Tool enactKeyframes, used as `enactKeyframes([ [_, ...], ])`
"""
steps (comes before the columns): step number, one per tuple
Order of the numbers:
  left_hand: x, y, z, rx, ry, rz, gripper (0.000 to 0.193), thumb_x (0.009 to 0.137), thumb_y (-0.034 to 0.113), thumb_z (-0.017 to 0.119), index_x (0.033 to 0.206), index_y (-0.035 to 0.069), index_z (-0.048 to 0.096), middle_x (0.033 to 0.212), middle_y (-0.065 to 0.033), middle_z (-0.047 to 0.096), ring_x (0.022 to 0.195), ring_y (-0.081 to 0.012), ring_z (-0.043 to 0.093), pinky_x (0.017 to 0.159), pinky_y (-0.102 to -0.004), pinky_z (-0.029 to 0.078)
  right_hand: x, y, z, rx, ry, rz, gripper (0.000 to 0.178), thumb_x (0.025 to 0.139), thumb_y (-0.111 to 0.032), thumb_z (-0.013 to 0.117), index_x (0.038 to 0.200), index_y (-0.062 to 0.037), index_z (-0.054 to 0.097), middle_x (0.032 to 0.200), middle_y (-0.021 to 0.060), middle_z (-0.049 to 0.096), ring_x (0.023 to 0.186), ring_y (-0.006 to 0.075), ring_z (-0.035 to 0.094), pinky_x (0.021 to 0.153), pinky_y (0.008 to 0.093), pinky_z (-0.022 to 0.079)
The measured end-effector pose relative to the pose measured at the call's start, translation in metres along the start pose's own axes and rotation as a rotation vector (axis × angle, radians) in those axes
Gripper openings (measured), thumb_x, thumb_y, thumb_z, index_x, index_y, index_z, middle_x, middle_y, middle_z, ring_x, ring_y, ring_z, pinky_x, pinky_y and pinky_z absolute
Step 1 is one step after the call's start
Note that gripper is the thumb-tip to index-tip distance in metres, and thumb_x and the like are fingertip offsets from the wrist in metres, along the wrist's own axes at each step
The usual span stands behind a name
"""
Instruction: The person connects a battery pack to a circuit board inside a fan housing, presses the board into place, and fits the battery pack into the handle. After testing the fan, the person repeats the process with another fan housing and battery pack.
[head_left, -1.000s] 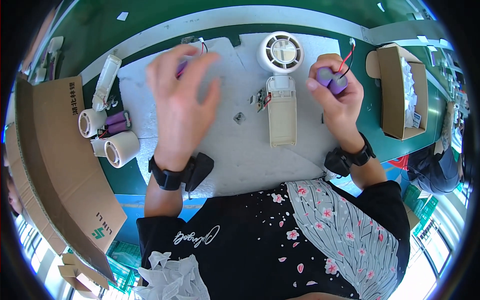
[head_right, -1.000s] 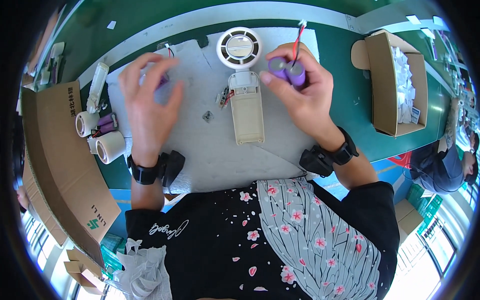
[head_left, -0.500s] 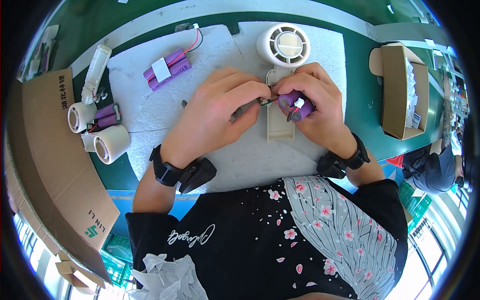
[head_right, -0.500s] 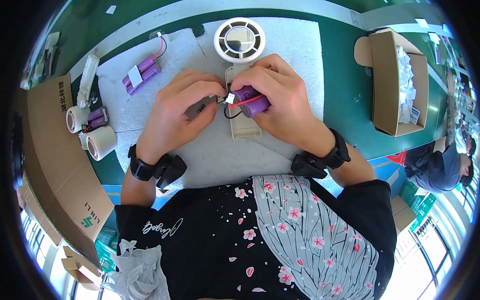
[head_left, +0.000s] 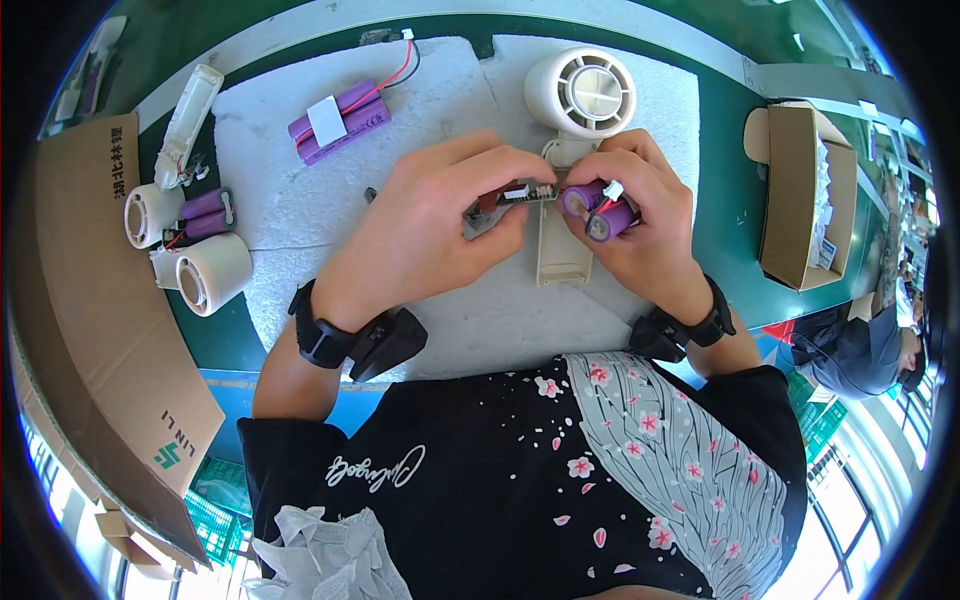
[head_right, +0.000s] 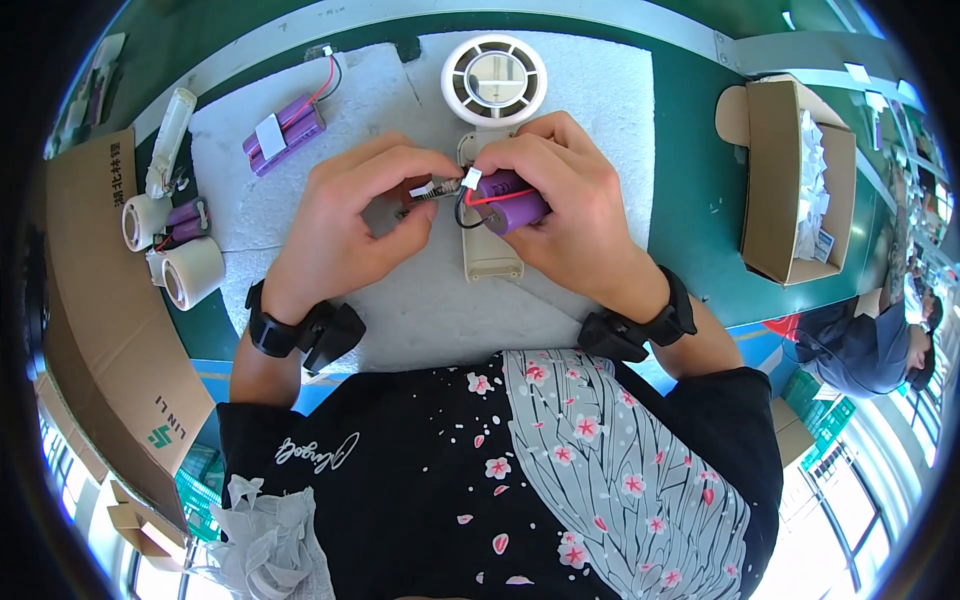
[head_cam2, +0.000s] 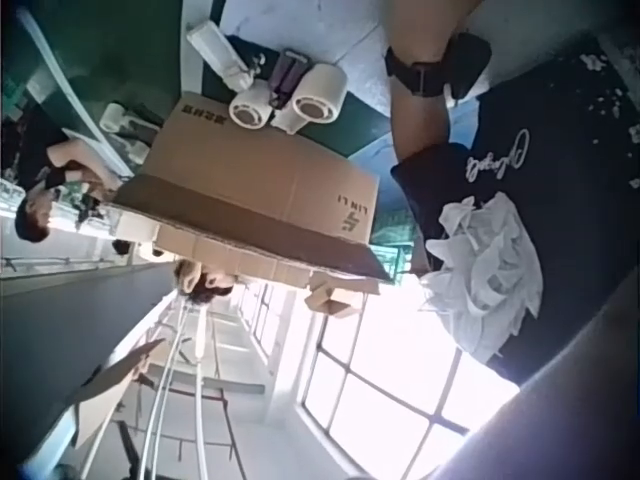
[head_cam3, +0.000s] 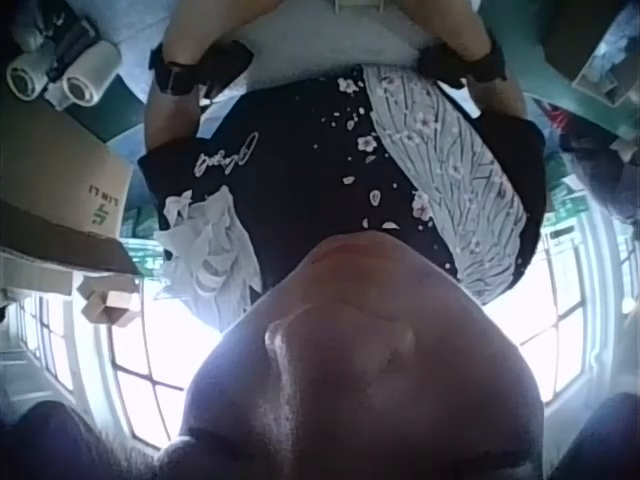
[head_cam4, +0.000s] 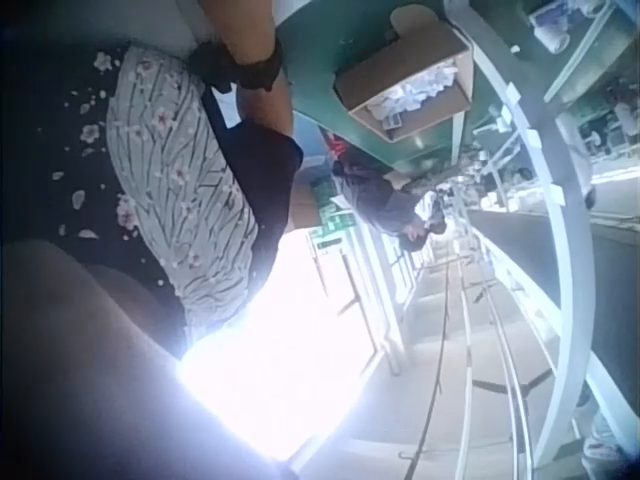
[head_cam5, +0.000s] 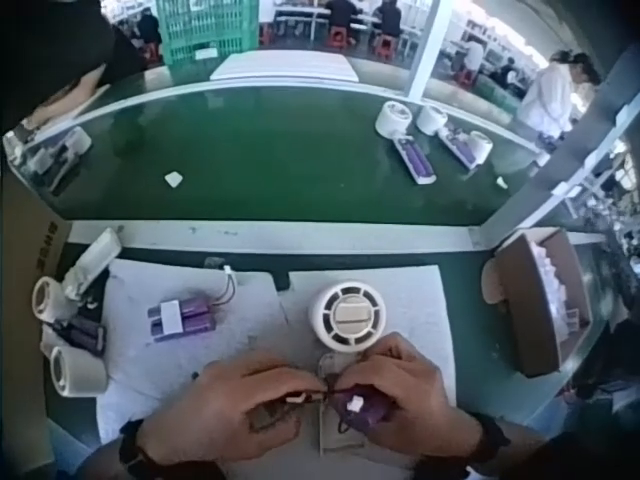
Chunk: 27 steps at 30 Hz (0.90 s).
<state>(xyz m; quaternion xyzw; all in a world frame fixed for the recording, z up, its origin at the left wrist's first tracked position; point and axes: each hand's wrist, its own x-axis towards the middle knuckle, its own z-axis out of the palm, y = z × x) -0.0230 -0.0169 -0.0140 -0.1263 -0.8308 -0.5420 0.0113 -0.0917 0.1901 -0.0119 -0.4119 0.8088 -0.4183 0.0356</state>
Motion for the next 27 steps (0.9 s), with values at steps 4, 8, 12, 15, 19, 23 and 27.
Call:
enactKeyframes([
  [4, 0.0, -0.004, 0.002, -0.01, 0.072, 0.07, 0.029, 0.074, -0.009, 0.064, 0.098, 0.006, 0.068, 0.088, -0.0081, 0.062, 0.07, -0.0193, 0.062, 0.062, -0.0267, 0.05, 0.0, -0.002, 0.001, 0.021, -0.022, 0.007, 0.035, 0.062, 0.007, 0.077, 0.092, -0.0062, 0.064, 0.086, 0.0044, 0.064, 0.084, 0.0184, 0.056, 0.064, 0.0258, 0.049],
  [8, -0.004, -0.009, 0.008, 0.0, 0.147, 0.094, 0.027, 0.072, -0.008, 0.064, 0.092, 0.008, 0.071, 0.09, -0.0098, 0.061, 0.071, -0.0217, 0.062, 0.062, -0.0284, 0.05, 0.001, -0.004, -0.001, -0.022, -0.077, -0.009, 0.035, 0.061, 0.006, 0.078, 0.091, -0.0059, 0.063, 0.086, 0.006, 0.063, 0.084, 0.0201, 0.056, 0.067, 0.0279, 0.048],
  [12, -0.005, -0.008, 0.007, -0.003, 0.14, 0.051, 0.022, 0.073, -0.004, 0.066, 0.089, 0.009, 0.071, 0.091, -0.0117, 0.06, 0.073, -0.0261, 0.063, 0.064, -0.0319, 0.051, 0.003, -0.011, -0.002, -0.058, -0.115, -0.024, 0.035, 0.06, 0.005, 0.077, 0.09, -0.0063, 0.062, 0.084, 0.0065, 0.063, 0.084, 0.022, 0.056, 0.07, 0.0301, 0.048],
  [15, -0.006, -0.002, 0.007, -0.009, 0.076, 0.026, 0.024, 0.073, -0.006, 0.065, 0.092, 0.008, 0.07, 0.094, -0.0121, 0.06, 0.074, -0.0265, 0.064, 0.065, -0.0319, 0.053, 0.005, -0.016, -0.005, -0.067, -0.13, -0.033, 0.034, 0.061, 0.005, 0.077, 0.089, -0.0066, 0.061, 0.084, 0.0069, 0.063, 0.084, 0.0229, 0.056, 0.071, 0.031, 0.048],
  [19, -0.003, 0.005, 0.017, -0.182, 0.133, 0.046, 0.024, 0.075, -0.008, 0.065, 0.095, 0.006, 0.066, 0.094, -0.011, 0.061, 0.074, -0.0241, 0.064, 0.065, -0.0297, 0.054, 0.004, -0.014, -0.007, -0.034, -0.135, -0.02, 0.03, 0.065, 0.004, 0.077, 0.086, -0.0062, 0.059, 0.083, 0.0075, 0.063, 0.085, 0.0225, 0.056, 0.071, 0.0315, 0.048],
  [23, -0.005, -0.005, 0.022, -0.381, 0.161, -0.082, 0.022, 0.076, -0.009, 0.065, 0.095, 0.003, 0.063, 0.094, -0.0097, 0.062, 0.074, -0.0188, 0.063, 0.064, -0.0269, 0.053, -0.001, -0.009, -0.007, 0.179, -0.076, 0.097, 0.021, 0.074, -0.001, 0.074, 0.084, -0.0049, 0.056, 0.083, 0.0072, 0.063, 0.086, 0.02, 0.056, 0.071, 0.0314, 0.047],
  [27, -0.004, -0.004, 0.021, -0.412, 0.151, -0.105, 0.02, 0.076, -0.009, 0.066, 0.093, 0.001, 0.062, 0.093, -0.0074, 0.062, 0.073, -0.0142, 0.061, 0.063, -0.0245, 0.052, -0.004, -0.004, -0.011, 0.482, 0.009, 0.248, 0.016, 0.086, -0.012, 0.067, 0.085, -0.0032, 0.055, 0.082, 0.0069, 0.062, 0.084, 0.0172, 0.056, 0.071, 0.0301, 0.046],
])
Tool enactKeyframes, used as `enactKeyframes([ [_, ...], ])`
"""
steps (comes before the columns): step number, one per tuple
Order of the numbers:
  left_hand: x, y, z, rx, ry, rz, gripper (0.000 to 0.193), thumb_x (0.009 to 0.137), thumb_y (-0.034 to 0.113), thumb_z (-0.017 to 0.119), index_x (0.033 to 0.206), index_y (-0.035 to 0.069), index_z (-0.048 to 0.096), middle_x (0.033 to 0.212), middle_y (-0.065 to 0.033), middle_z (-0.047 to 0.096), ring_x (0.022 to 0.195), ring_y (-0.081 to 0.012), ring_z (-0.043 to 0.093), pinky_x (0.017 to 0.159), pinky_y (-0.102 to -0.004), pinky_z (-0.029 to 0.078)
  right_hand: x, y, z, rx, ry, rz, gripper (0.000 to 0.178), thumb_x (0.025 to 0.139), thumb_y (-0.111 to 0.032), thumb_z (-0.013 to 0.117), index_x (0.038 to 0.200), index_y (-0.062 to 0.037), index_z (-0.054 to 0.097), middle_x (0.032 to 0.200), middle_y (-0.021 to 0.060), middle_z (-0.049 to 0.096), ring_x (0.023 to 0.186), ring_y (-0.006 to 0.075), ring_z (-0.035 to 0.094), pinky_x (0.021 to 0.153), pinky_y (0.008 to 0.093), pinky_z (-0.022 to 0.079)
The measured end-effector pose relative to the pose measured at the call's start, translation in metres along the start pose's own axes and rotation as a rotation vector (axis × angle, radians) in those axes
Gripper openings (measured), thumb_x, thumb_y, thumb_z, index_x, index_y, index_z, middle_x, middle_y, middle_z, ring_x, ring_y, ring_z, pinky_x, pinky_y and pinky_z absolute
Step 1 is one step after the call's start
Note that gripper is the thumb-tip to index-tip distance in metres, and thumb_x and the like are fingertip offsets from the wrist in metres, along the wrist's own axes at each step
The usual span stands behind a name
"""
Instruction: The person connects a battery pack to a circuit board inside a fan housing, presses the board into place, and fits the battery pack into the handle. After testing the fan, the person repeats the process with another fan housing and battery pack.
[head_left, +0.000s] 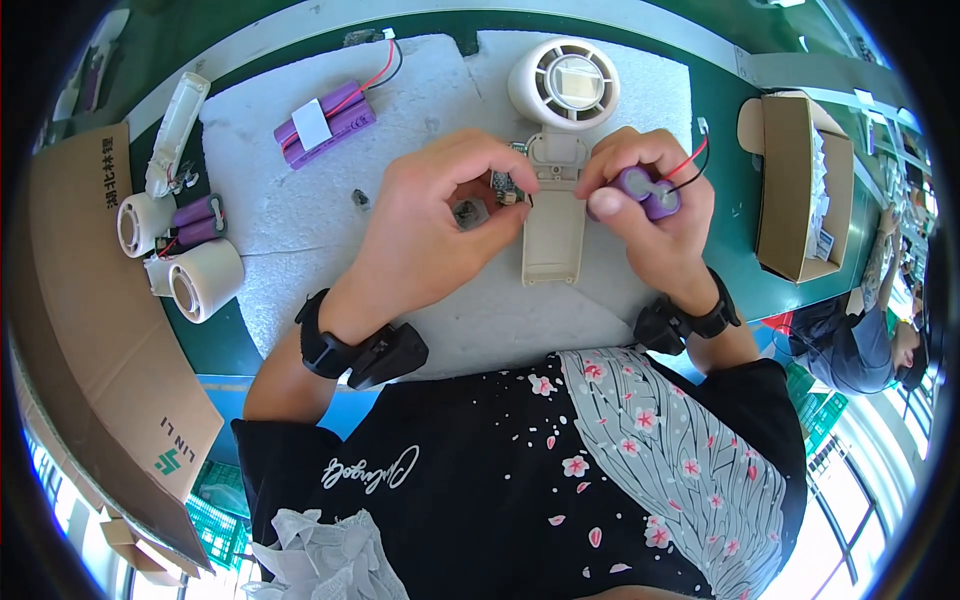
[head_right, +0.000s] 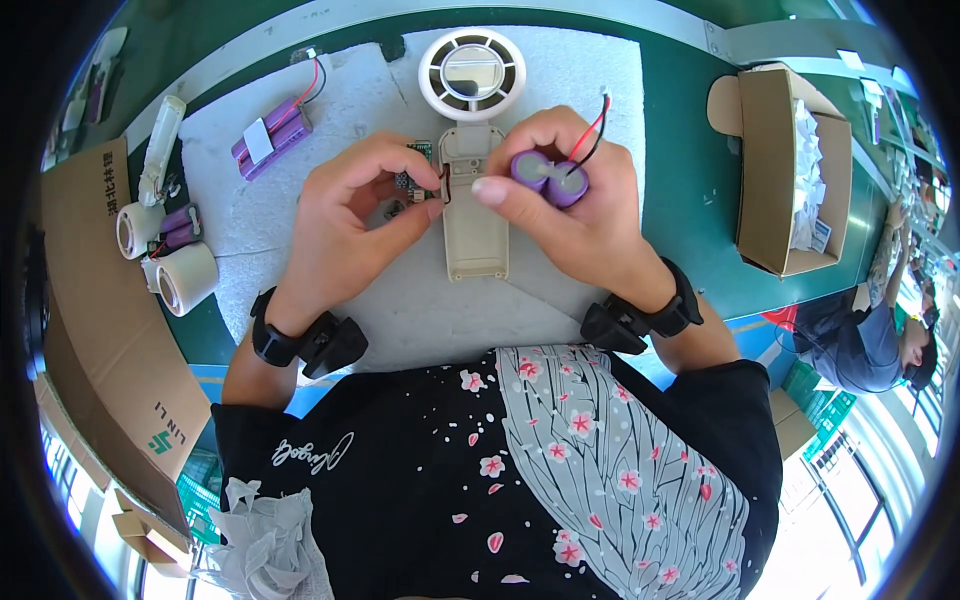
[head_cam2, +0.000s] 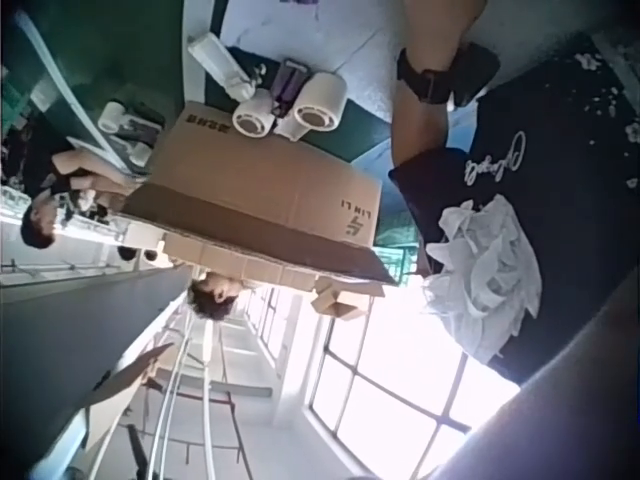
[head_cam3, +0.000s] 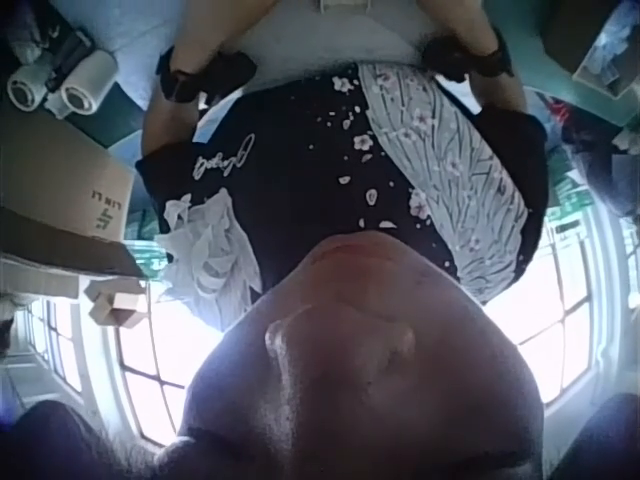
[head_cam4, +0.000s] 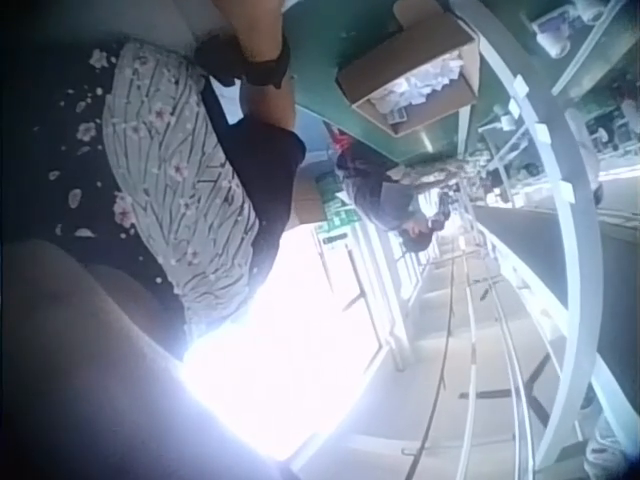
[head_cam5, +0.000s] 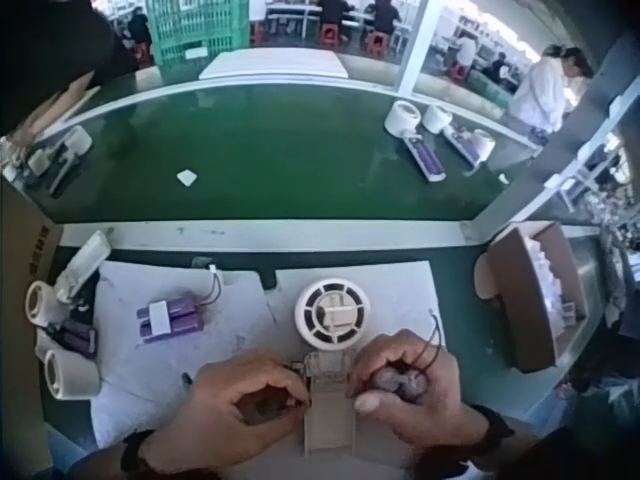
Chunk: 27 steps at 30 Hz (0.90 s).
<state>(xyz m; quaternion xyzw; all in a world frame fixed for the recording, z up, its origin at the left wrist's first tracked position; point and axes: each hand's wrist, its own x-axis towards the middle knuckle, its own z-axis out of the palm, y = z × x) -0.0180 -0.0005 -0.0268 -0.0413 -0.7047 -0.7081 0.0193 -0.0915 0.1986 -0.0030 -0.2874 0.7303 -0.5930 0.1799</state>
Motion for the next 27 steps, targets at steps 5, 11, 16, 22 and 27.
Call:
enactKeyframes([
  [5, -0.001, 0.001, -0.003, 0.011, -0.052, -0.055, 0.021, 0.077, -0.01, 0.066, 0.095, 0.001, 0.062, 0.096, -0.0064, 0.06, 0.079, -0.0124, 0.06, 0.067, -0.0241, 0.05, 0.003, 0.006, -0.014, -0.002, -0.047, -0.005, 0.028, 0.097, -0.027, 0.055, 0.09, -0.0007, 0.056, 0.076, 0.0066, 0.061, 0.074, 0.0147, 0.055, 0.066, 0.0272, 0.044],
  [11, 0.0, 0.005, -0.007, 0.028, -0.143, -0.169, 0.024, 0.079, -0.012, 0.064, 0.098, 0.001, 0.061, 0.104, -0.0069, 0.058, 0.092, -0.013, 0.057, 0.078, -0.0255, 0.047, 0.003, -0.007, -0.008, -0.234, -0.029, -0.037, 0.038, 0.1, -0.034, 0.049, 0.093, 0.0017, 0.059, 0.072, 0.0062, 0.058, 0.06, 0.0129, 0.053, 0.056, 0.0251, 0.041],
  [16, 0.0, 0.001, -0.001, -0.032, -0.048, -0.063, 0.014, 0.081, 0.004, 0.069, 0.095, 0.004, 0.065, 0.091, -0.0034, 0.061, 0.068, -0.0093, 0.053, 0.058, -0.0215, 0.04, 0.005, -0.002, -0.007, -0.405, -0.144, -0.276, 0.036, 0.098, -0.033, 0.052, 0.094, 0.0025, 0.061, 0.071, 0.0084, 0.056, 0.055, 0.0154, 0.054, 0.049, 0.0272, 0.039],
  [22, 0.002, 0.004, -0.007, -0.06, -0.118, -0.084, 0.021, 0.088, 0.008, 0.068, 0.107, 0.0, 0.065, 0.101, -0.0066, 0.059, 0.088, -0.0125, 0.055, 0.076, -0.0256, 0.044, 0.007, -0.005, -0.002, -0.58, -0.201, -0.411, 0.023, 0.087, -0.022, 0.065, 0.092, 0.001, 0.063, 0.074, 0.01, 0.058, 0.055, 0.0224, 0.056, 0.048, 0.0315, 0.042],
  [27, 0.001, 0.001, -0.004, -0.102, -0.042, -0.082, 0.018, 0.087, 0.014, 0.071, 0.101, 0.003, 0.07, 0.088, -0.0033, 0.062, 0.073, -0.0075, 0.053, 0.062, -0.0218, 0.042, 0.008, -0.011, -0.001, -0.639, -0.228, -0.376, 0.021, 0.082, -0.017, 0.069, 0.092, -0.0003, 0.063, 0.076, 0.0098, 0.06, 0.056, 0.0238, 0.058, 0.049, 0.031, 0.044],
])
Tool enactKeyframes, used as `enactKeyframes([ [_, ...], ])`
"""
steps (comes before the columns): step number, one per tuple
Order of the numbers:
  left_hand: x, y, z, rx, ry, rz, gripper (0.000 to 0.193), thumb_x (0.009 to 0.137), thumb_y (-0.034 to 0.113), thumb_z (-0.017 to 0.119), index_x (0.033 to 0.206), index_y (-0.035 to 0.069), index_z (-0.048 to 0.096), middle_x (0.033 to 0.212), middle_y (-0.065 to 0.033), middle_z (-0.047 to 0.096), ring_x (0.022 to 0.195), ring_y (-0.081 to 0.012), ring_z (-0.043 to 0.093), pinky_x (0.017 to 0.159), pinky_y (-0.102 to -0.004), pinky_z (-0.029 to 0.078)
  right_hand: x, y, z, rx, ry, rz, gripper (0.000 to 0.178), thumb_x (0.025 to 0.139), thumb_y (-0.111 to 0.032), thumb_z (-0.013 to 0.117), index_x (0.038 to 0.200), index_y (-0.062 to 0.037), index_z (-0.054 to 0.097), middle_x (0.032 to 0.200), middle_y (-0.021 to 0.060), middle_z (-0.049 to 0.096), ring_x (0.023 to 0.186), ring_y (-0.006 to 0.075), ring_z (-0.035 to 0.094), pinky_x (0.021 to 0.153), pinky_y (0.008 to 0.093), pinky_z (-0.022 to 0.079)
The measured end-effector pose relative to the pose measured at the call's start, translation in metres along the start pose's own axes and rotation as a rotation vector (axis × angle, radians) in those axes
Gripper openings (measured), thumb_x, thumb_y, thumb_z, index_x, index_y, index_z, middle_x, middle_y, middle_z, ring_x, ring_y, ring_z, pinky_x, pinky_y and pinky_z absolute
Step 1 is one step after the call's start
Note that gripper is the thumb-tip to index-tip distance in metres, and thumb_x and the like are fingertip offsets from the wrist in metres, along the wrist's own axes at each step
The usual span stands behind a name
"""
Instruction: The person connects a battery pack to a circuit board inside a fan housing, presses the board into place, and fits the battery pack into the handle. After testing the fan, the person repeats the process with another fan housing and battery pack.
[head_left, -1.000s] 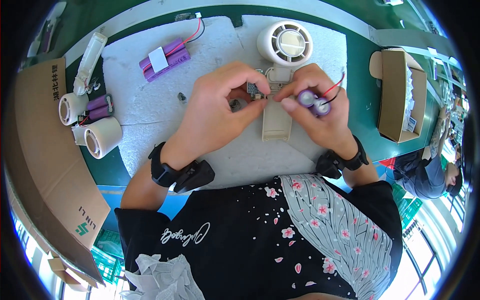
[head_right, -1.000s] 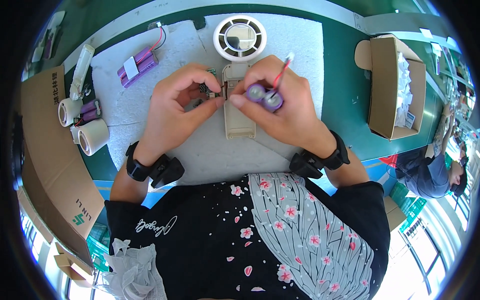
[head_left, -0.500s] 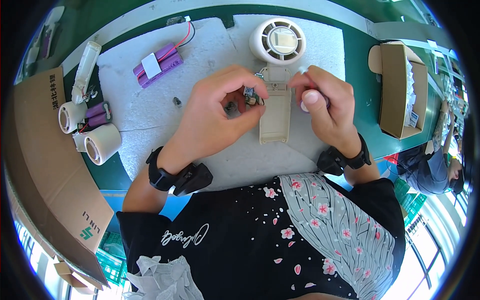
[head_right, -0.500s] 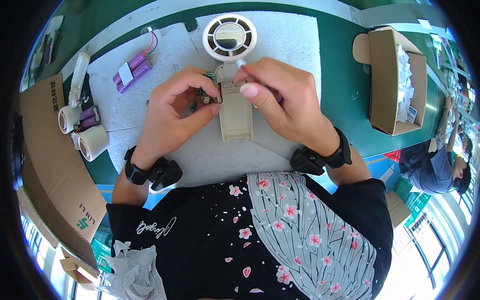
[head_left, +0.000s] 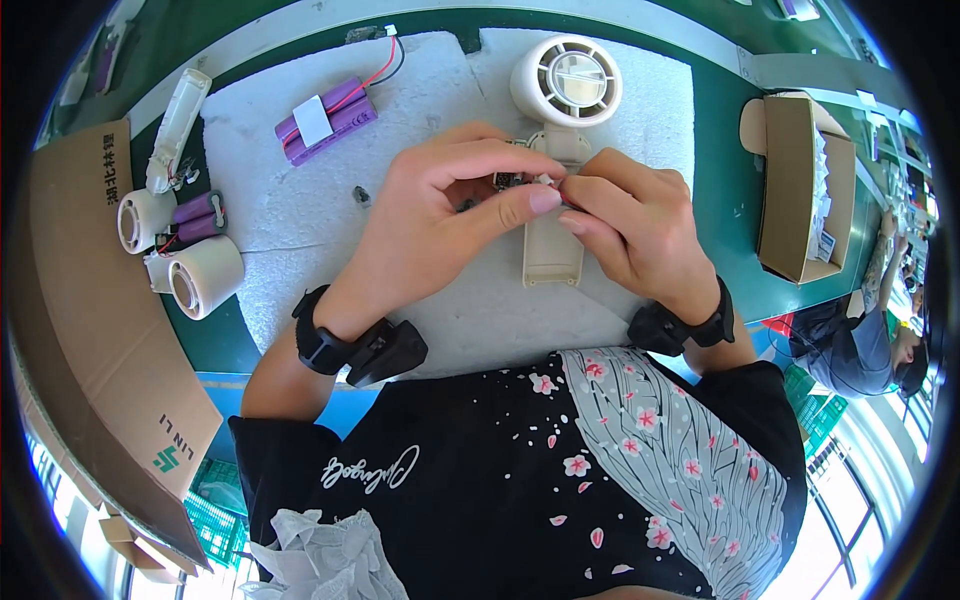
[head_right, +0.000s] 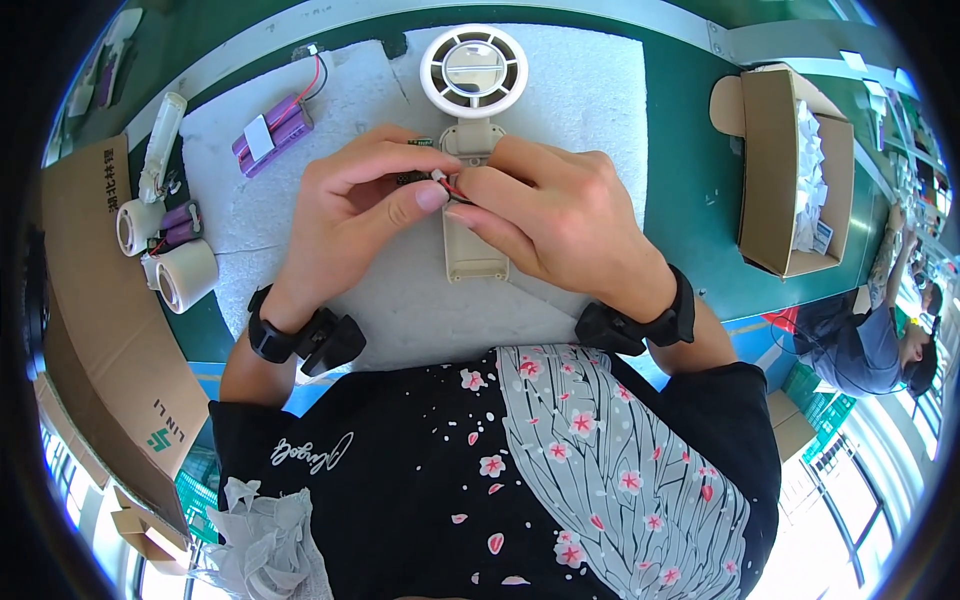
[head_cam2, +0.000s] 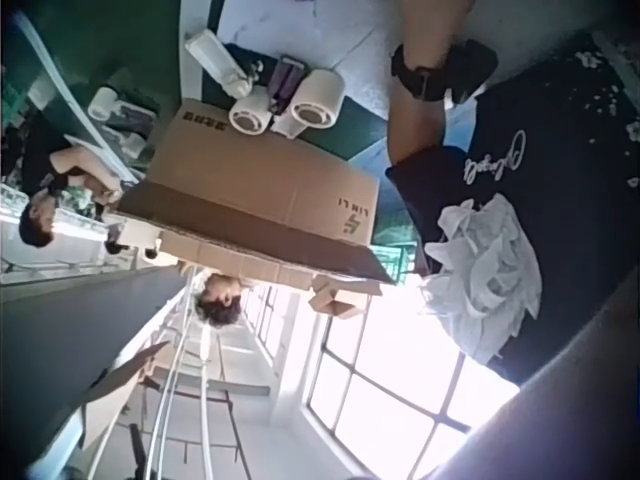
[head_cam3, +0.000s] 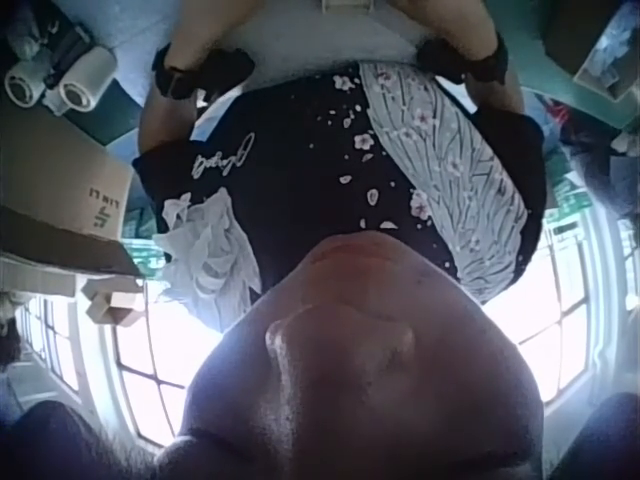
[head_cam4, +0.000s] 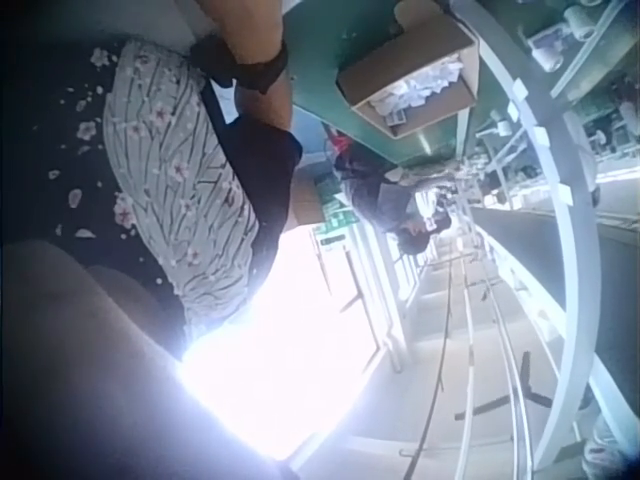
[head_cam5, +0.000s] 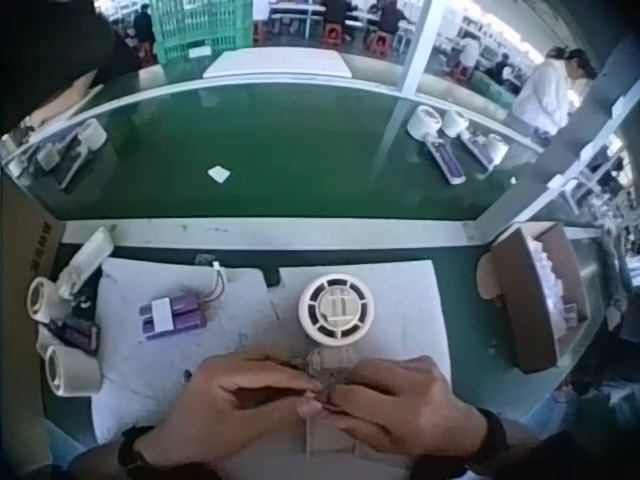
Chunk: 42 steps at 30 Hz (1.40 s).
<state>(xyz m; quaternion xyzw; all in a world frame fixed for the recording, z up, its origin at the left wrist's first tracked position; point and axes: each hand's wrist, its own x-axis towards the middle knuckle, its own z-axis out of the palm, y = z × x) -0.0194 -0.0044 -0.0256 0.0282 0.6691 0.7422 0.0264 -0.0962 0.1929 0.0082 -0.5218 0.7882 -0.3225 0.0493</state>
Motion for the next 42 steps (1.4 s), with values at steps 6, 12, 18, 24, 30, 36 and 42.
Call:
enactKeyframes([
  [6, -0.001, 0.003, 0.001, -0.11, 0.045, -0.089, 0.016, 0.085, 0.011, 0.073, 0.097, 0.001, 0.07, 0.089, -0.0031, 0.063, 0.077, -0.0063, 0.056, 0.064, -0.0207, 0.044, -0.003, -0.002, 0.0, -0.012, 0.097, 0.061, 0.015, 0.077, -0.01, 0.074, 0.089, -0.0025, 0.07, 0.077, 0.0082, 0.062, 0.056, 0.019, 0.059, 0.049, 0.0267, 0.045],
  [12, -0.002, 0.005, 0.003, 0.023, 0.083, -0.154, 0.014, 0.083, 0.009, 0.074, 0.092, 0.0, 0.07, 0.086, -0.0032, 0.066, 0.071, -0.0061, 0.058, 0.059, -0.0194, 0.046, -0.002, -0.005, 0.002, -0.039, 0.13, 0.138, 0.01, 0.077, -0.005, 0.074, 0.087, -0.0032, 0.073, 0.077, 0.0071, 0.063, 0.057, 0.016, 0.059, 0.049, 0.025, 0.045],
  [18, -0.001, 0.0, 0.005, 0.069, 0.117, -0.053, 0.014, 0.08, 0.007, 0.076, 0.09, 0.0, 0.07, 0.082, -0.0038, 0.066, 0.066, -0.0065, 0.058, 0.057, -0.0206, 0.047, -0.001, -0.004, 0.008, 0.001, 0.149, 0.194, 0.007, 0.079, -0.001, 0.071, 0.086, -0.0006, 0.071, 0.077, 0.0076, 0.062, 0.057, 0.0161, 0.058, 0.049, 0.025, 0.044],
  [24, 0.001, -0.002, 0.005, 0.199, 0.148, 0.082, 0.014, 0.076, 0.005, 0.077, 0.088, 0.0, 0.07, 0.078, -0.0061, 0.065, 0.063, -0.0102, 0.06, 0.056, -0.0216, 0.049, 0.0, -0.005, 0.009, 0.015, 0.138, 0.229, 0.006, 0.08, 0.0, 0.071, 0.086, 0.0002, 0.07, 0.076, 0.0076, 0.062, 0.056, 0.0155, 0.056, 0.049, 0.0249, 0.043],
  [30, 0.003, -0.008, 0.007, 0.244, 0.161, 0.14, 0.014, 0.076, 0.004, 0.076, 0.087, 0.0, 0.07, 0.077, -0.0073, 0.065, 0.061, -0.0118, 0.061, 0.053, -0.0219, 0.049, -0.001, -0.005, 0.01, 0.012, 0.157, 0.229, 0.008, 0.08, -0.001, 0.071, 0.088, -0.0003, 0.071, 0.075, 0.0075, 0.062, 0.057, 0.0153, 0.056, 0.049, 0.0249, 0.043],
  [36, 0.001, -0.008, 0.008, 0.127, 0.188, 0.058, 0.013, 0.077, 0.005, 0.076, 0.087, 0.0, 0.069, 0.079, -0.0065, 0.067, 0.062, -0.0101, 0.062, 0.055, -0.0208, 0.05, -0.002, -0.003, 0.009, 0.073, 0.16, 0.23, 0.012, 0.078, 0.0, 0.073, 0.089, -0.0013, 0.072, 0.077, 0.0075, 0.064, 0.058, 0.0159, 0.058, 0.05, 0.0248, 0.044],
  [42, 0.001, -0.003, 0.004, 0.134, 0.141, 0.01, 0.013, 0.079, 0.004, 0.074, 0.09, -0.001, 0.069, 0.084, -0.0064, 0.068, 0.071, -0.0091, 0.063, 0.06, -0.0216, 0.052, -0.002, 0.0, 0.01, 0.072, 0.143, 0.168, 0.016, 0.076, 0.0, 0.074, 0.092, -0.0024, 0.073, 0.078, 0.0072, 0.064, 0.061, 0.0152, 0.059, 0.051, 0.0248, 0.045],
])
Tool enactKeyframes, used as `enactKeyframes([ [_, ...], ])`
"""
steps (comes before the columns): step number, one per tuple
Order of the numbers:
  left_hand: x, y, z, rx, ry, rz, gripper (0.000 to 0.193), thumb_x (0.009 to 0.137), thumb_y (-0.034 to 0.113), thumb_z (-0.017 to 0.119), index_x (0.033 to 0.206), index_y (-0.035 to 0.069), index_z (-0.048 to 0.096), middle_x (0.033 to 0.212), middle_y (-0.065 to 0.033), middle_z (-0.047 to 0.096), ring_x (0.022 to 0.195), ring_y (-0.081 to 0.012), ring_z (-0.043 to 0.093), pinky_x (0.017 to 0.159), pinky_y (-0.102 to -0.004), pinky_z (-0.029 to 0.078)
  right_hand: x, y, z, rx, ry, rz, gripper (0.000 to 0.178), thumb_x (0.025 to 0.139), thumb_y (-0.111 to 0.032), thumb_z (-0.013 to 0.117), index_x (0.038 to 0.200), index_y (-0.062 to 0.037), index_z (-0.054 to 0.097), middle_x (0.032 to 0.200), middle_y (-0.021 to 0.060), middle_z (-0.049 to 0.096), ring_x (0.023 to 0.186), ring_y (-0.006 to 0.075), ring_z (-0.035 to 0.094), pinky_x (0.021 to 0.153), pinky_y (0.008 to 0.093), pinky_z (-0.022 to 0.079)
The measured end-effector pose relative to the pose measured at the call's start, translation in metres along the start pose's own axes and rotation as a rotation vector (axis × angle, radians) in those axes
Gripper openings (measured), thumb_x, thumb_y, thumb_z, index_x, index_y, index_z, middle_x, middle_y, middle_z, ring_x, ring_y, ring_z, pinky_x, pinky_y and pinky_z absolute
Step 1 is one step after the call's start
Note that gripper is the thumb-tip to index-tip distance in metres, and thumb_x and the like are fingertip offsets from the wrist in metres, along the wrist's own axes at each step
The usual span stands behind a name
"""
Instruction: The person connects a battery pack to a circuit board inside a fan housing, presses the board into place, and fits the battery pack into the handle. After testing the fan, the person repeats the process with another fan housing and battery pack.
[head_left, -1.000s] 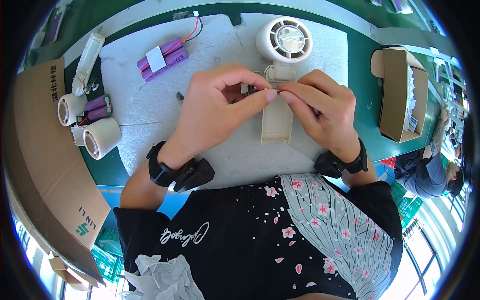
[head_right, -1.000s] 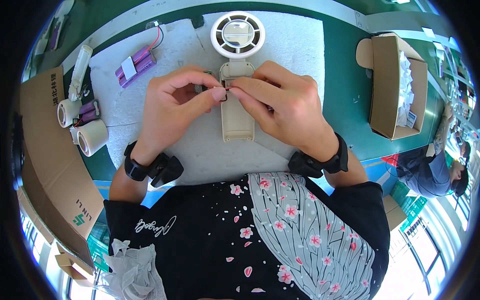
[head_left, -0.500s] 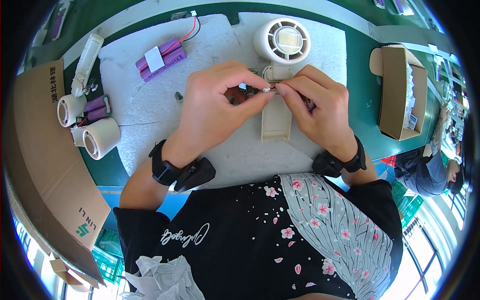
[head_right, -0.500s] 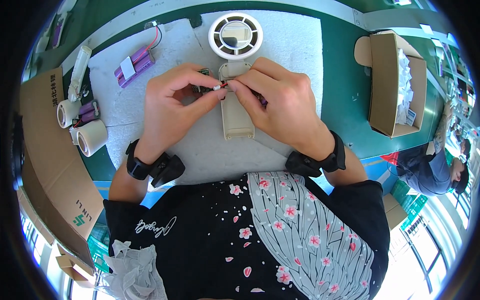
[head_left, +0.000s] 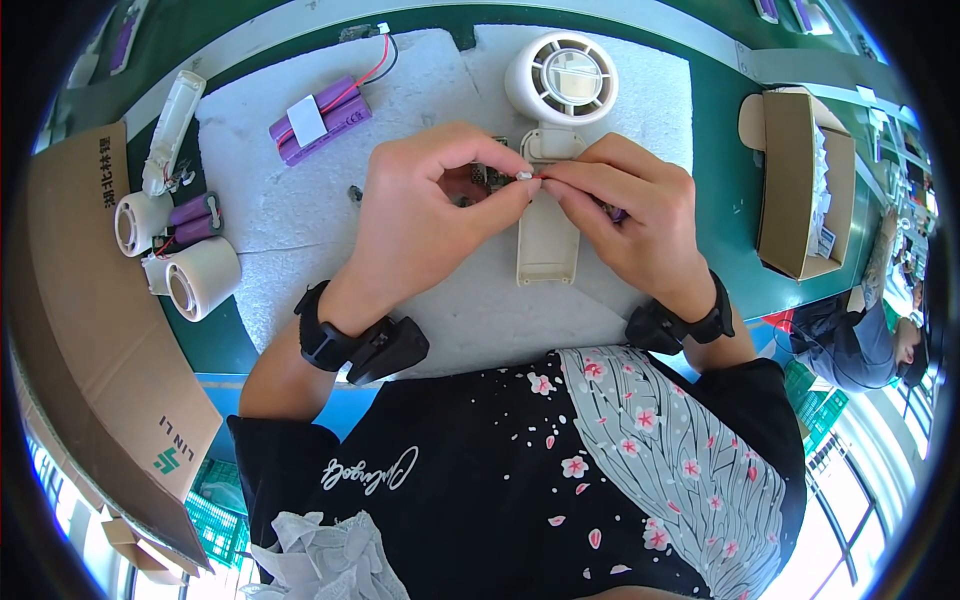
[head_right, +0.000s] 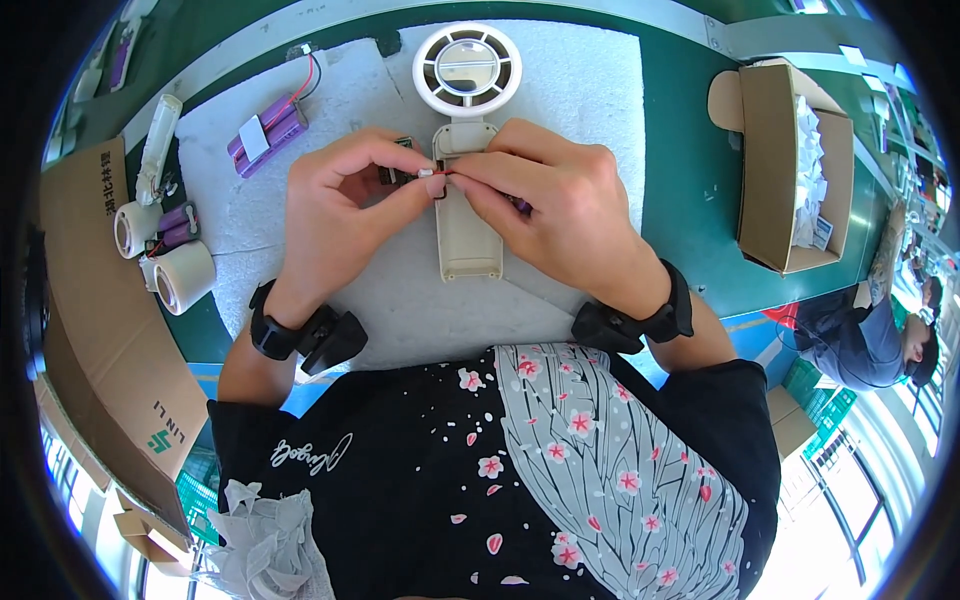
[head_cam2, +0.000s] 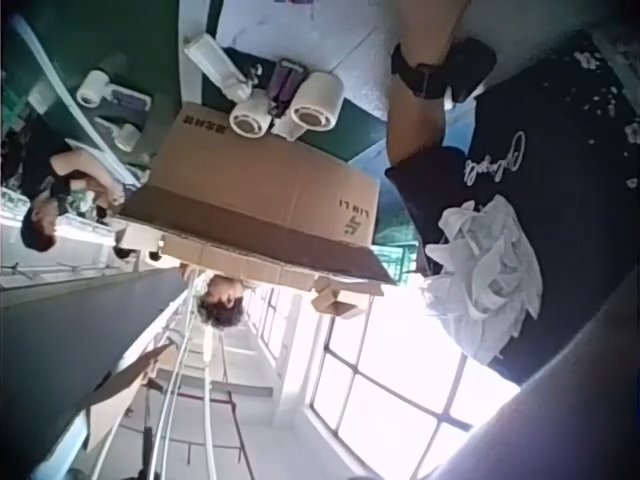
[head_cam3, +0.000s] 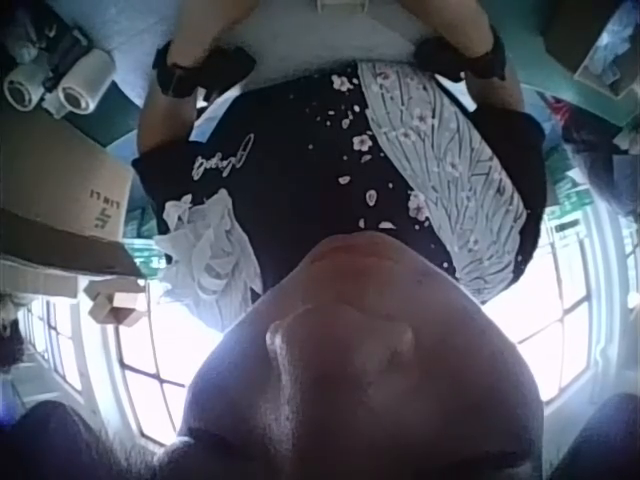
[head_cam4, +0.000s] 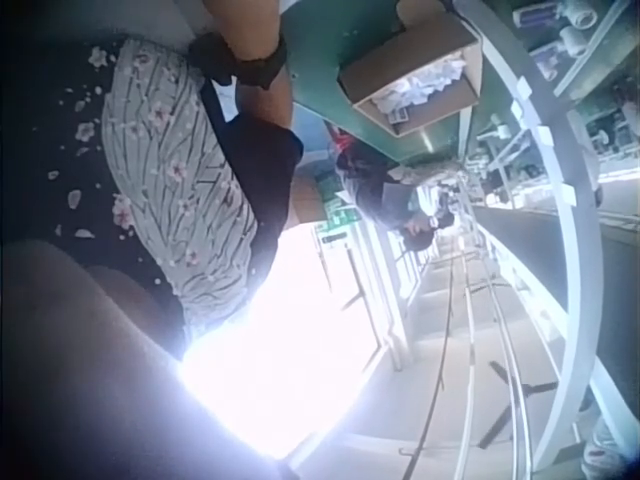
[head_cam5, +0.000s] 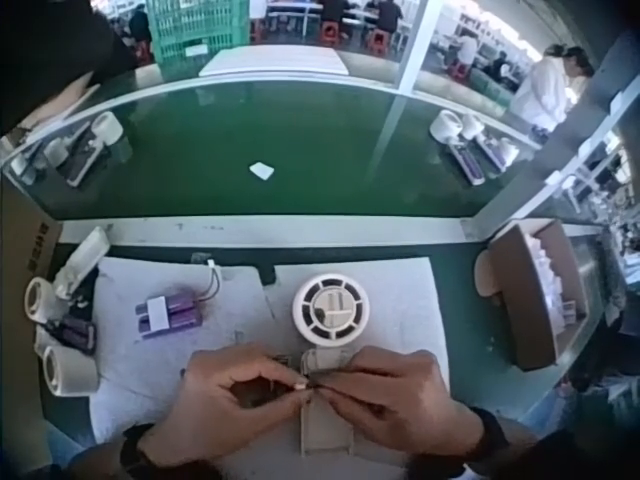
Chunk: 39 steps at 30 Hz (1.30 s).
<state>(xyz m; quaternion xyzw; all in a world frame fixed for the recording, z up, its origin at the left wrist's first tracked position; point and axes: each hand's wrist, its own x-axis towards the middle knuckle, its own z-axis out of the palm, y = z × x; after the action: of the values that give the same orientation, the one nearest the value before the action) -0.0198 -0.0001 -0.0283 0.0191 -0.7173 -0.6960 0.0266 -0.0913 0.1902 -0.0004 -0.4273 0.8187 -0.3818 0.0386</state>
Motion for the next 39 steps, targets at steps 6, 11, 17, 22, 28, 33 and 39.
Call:
enactKeyframes([
  [6, 0.003, 0.011, -0.008, -0.246, -0.112, -0.11, 0.022, 0.082, -0.007, 0.067, 0.103, -0.001, 0.067, 0.097, -0.006, 0.067, 0.088, -0.0111, 0.063, 0.078, -0.0244, 0.054, 0.0, 0.003, -0.003, 0.058, -0.018, 0.068, 0.019, 0.076, 0.001, 0.073, 0.094, -0.0034, 0.074, 0.078, 0.0063, 0.063, 0.062, 0.0141, 0.058, 0.052, 0.0243, 0.044],
  [11, 0.004, 0.008, -0.017, -0.311, -0.203, -0.184, 0.029, 0.084, -0.01, 0.063, 0.111, -0.001, 0.063, 0.104, -0.0061, 0.066, 0.093, -0.0123, 0.063, 0.086, -0.0255, 0.052, 0.0, 0.006, -0.006, 0.109, -0.048, 0.055, 0.021, 0.076, 0.002, 0.073, 0.096, -0.0045, 0.074, 0.08, 0.0054, 0.063, 0.064, 0.0142, 0.058, 0.053, 0.024, 0.044],
  [17, 0.005, 0.006, -0.018, -0.301, -0.239, -0.165, 0.035, 0.084, -0.01, 0.064, 0.117, 0.0, 0.057, 0.109, -0.0095, 0.065, 0.098, -0.0147, 0.064, 0.088, -0.0275, 0.053, 0.0, 0.008, -0.006, 0.13, -0.098, 0.013, 0.022, 0.075, 0.003, 0.072, 0.095, -0.0052, 0.074, 0.083, 0.0054, 0.064, 0.067, 0.0149, 0.06, 0.056, 0.0246, 0.046],
  [22, 0.005, 0.008, -0.018, -0.276, -0.246, -0.172, 0.035, 0.084, -0.01, 0.065, 0.117, 0.0, 0.056, 0.11, -0.0101, 0.066, 0.098, -0.0155, 0.065, 0.088, -0.0281, 0.053, 0.0, 0.007, -0.006, 0.116, -0.115, 0.015, 0.021, 0.075, 0.003, 0.072, 0.095, -0.0052, 0.074, 0.085, 0.0058, 0.065, 0.068, 0.0154, 0.061, 0.057, 0.0249, 0.047],
  [28, 0.005, 0.006, -0.018, -0.267, -0.237, -0.149, 0.037, 0.084, -0.01, 0.065, 0.118, 0.001, 0.056, 0.108, -0.0094, 0.066, 0.098, -0.0153, 0.065, 0.088, -0.0284, 0.054, 0.001, 0.006, -0.005, 0.103, -0.109, 0.03, 0.018, 0.076, 0.002, 0.072, 0.093, -0.0033, 0.074, 0.084, 0.0068, 0.066, 0.067, 0.0162, 0.062, 0.057, 0.0252, 0.047],
  [33, 0.005, 0.006, -0.018, -0.253, -0.231, -0.121, 0.036, 0.083, -0.012, 0.065, 0.117, 0.0, 0.058, 0.109, -0.0103, 0.066, 0.098, -0.0161, 0.065, 0.088, -0.0284, 0.054, 0.002, 0.006, -0.005, 0.091, -0.108, 0.017, 0.014, 0.077, 0.001, 0.071, 0.091, -0.0017, 0.073, 0.082, 0.0075, 0.066, 0.066, 0.0169, 0.061, 0.056, 0.0258, 0.047],
  [39, 0.004, 0.006, -0.016, -0.286, -0.191, -0.134, 0.03, 0.082, -0.01, 0.066, 0.11, 0.0, 0.065, 0.1, -0.0073, 0.068, 0.09, -0.0125, 0.066, 0.085, -0.0257, 0.055, 0.003, 0.005, -0.005, 0.09, -0.114, 0.021, 0.013, 0.078, 0.001, 0.071, 0.091, -0.0009, 0.072, 0.082, 0.0079, 0.065, 0.066, 0.0171, 0.061, 0.056, 0.026, 0.047],
])
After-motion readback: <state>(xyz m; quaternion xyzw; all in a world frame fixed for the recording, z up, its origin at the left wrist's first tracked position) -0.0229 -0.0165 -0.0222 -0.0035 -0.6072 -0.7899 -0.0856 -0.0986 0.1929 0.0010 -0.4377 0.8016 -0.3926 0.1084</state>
